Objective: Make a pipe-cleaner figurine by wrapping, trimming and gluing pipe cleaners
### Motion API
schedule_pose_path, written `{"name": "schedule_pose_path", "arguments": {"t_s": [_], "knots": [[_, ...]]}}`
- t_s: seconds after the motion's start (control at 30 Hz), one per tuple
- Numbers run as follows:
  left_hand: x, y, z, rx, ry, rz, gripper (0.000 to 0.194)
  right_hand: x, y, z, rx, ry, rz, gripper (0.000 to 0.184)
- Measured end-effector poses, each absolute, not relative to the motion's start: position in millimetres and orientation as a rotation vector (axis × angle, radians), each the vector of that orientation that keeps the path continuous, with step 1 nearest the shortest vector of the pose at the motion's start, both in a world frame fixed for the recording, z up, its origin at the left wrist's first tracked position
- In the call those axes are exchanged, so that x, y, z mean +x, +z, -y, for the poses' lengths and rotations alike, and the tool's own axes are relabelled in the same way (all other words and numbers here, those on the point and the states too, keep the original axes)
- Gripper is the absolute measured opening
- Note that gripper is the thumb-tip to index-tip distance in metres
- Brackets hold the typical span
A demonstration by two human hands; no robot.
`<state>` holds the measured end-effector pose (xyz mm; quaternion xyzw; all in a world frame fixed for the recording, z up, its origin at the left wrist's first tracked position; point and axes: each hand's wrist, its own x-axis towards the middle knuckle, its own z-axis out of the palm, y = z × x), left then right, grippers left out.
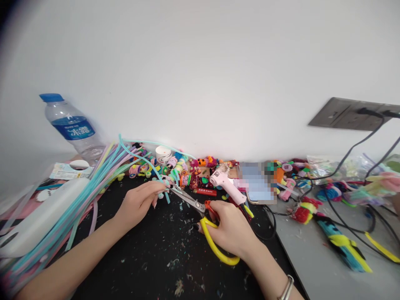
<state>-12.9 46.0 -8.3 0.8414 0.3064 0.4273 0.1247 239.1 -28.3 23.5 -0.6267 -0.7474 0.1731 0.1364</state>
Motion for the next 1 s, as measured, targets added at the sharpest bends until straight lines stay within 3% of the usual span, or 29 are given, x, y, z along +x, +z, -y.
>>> {"name": "schedule_pose_path", "arguments": {"t_s": [1.0], "knots": [[-14.5,-12.6,-47.7,2.439,1.226,-0.901,0.032,240.4,24.6,29.1,-1.818,0.568,2.155,0.033]]}}
